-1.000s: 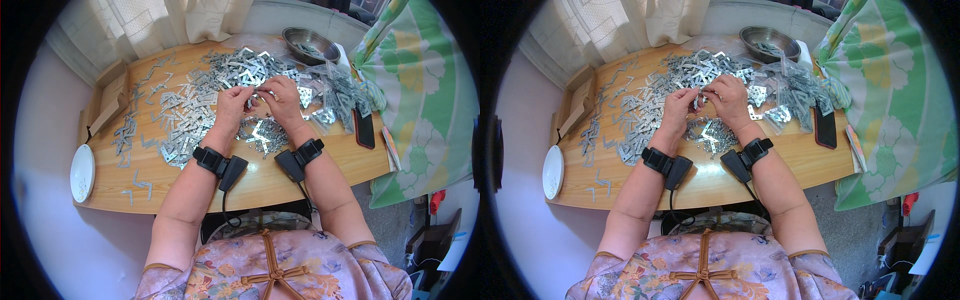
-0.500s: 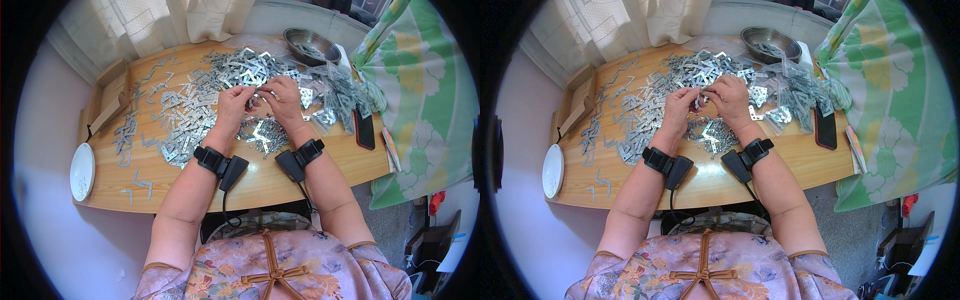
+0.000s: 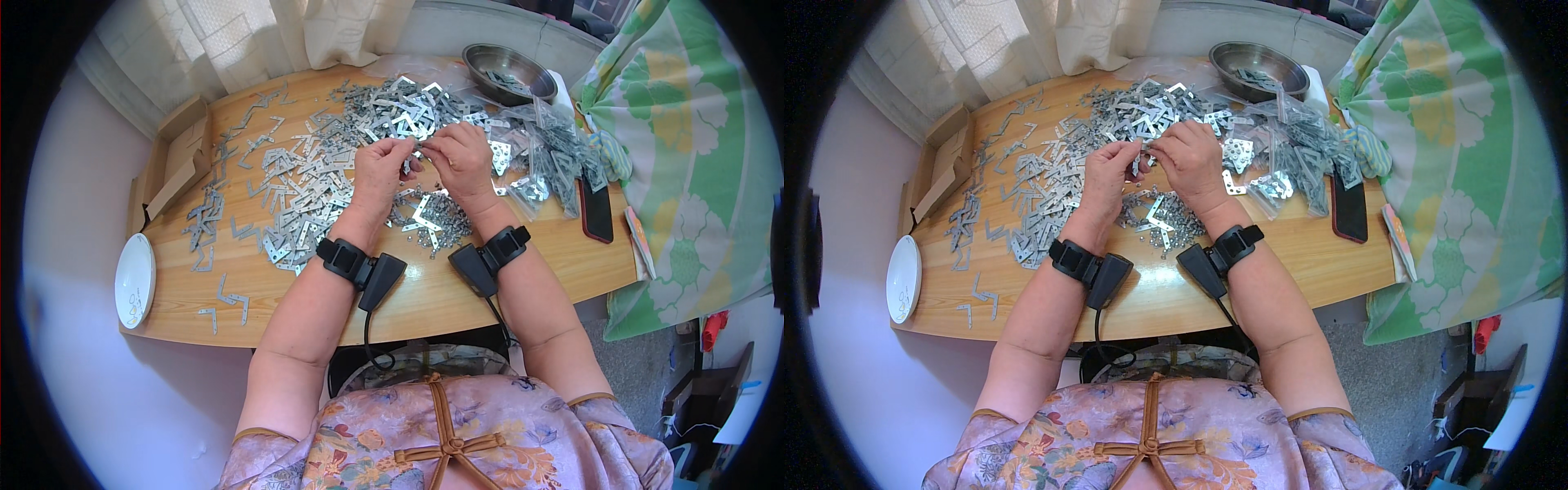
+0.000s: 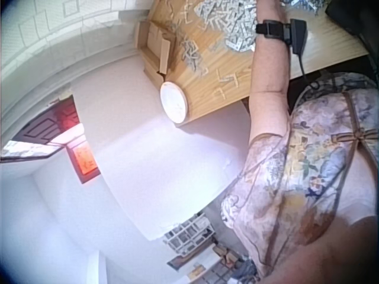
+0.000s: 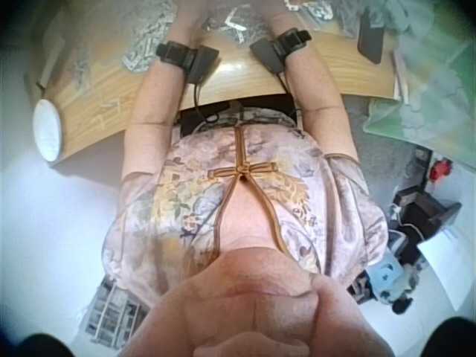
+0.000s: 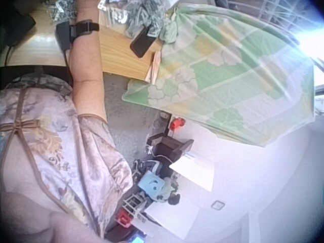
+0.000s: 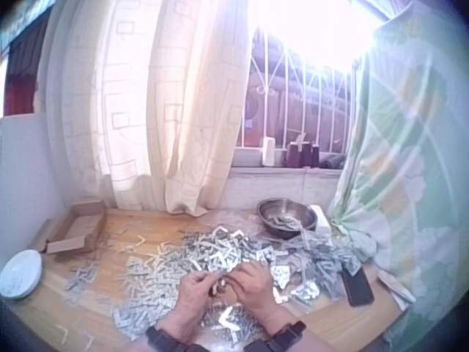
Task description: Inspecting and sorting numerous small silver L-shaped metal brackets on a wooden table.
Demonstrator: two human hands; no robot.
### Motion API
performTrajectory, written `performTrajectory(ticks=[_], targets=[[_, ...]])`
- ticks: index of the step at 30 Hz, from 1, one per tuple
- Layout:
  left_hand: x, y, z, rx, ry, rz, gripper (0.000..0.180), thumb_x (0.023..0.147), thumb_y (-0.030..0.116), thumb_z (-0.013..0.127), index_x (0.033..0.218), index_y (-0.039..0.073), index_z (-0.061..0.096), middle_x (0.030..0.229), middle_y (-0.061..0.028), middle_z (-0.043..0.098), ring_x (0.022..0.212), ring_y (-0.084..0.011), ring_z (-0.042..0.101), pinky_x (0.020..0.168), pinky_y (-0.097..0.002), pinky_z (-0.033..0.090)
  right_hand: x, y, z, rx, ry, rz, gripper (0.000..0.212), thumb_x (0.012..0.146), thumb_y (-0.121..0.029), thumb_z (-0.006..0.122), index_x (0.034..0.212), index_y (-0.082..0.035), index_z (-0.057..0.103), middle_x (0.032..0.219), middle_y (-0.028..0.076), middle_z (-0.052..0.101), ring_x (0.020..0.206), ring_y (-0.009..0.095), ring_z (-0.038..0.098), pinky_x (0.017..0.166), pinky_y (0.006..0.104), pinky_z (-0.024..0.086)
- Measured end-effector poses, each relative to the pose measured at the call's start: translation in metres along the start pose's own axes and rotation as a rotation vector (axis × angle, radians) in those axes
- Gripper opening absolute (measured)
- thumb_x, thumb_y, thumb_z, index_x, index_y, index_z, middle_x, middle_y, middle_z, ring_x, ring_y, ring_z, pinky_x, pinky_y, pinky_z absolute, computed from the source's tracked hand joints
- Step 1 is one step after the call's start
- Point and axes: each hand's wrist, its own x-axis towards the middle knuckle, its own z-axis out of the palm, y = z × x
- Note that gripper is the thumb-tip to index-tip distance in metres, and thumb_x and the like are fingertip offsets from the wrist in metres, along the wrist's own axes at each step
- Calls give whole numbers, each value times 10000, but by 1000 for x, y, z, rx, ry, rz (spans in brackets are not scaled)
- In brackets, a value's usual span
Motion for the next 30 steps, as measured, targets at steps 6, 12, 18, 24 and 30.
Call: performTrajectory(ticks=[6,12,18,24,30], targets=[[0,0,-1,2,-8,2,176,837,185,578,762,30,613,628,-25,580,538,-77,512,496,-192,390,1,-1,-3,-49,-23,-33,97,627,-117,675,684,-88,603,684,17,533,681,200,515,626,313,388],[-1,0,2,28,32,19,175,837,176,580,765,22,621,622,-27,582,532,-73,505,489,-195,395,2,-3,-3,-50,-20,-27,96,631,-109,671,687,-84,597,687,22,530,681,202,514,617,316,395],[-1,0,1,29,31,28,186,837,178,581,754,17,622,617,-29,581,522,-73,498,485,-194,392,2,-3,-1,-32,-17,-45,103,640,-90,663,715,-79,594,698,31,529,682,208,513,607,317,403],[0,0,1,44,22,36,190,838,181,579,757,14,619,614,-31,579,519,-75,494,481,-194,388,0,-2,-1,-43,-33,-26,107,637,-105,669,698,-77,586,689,31,525,675,214,512,602,321,408],[-1,0,2,31,19,29,195,840,186,578,748,18,615,615,-31,576,517,-76,493,482,-191,388,0,-2,-1,-31,-33,29,114,637,-119,676,684,-77,582,692,34,533,676,220,522,606,325,416]])
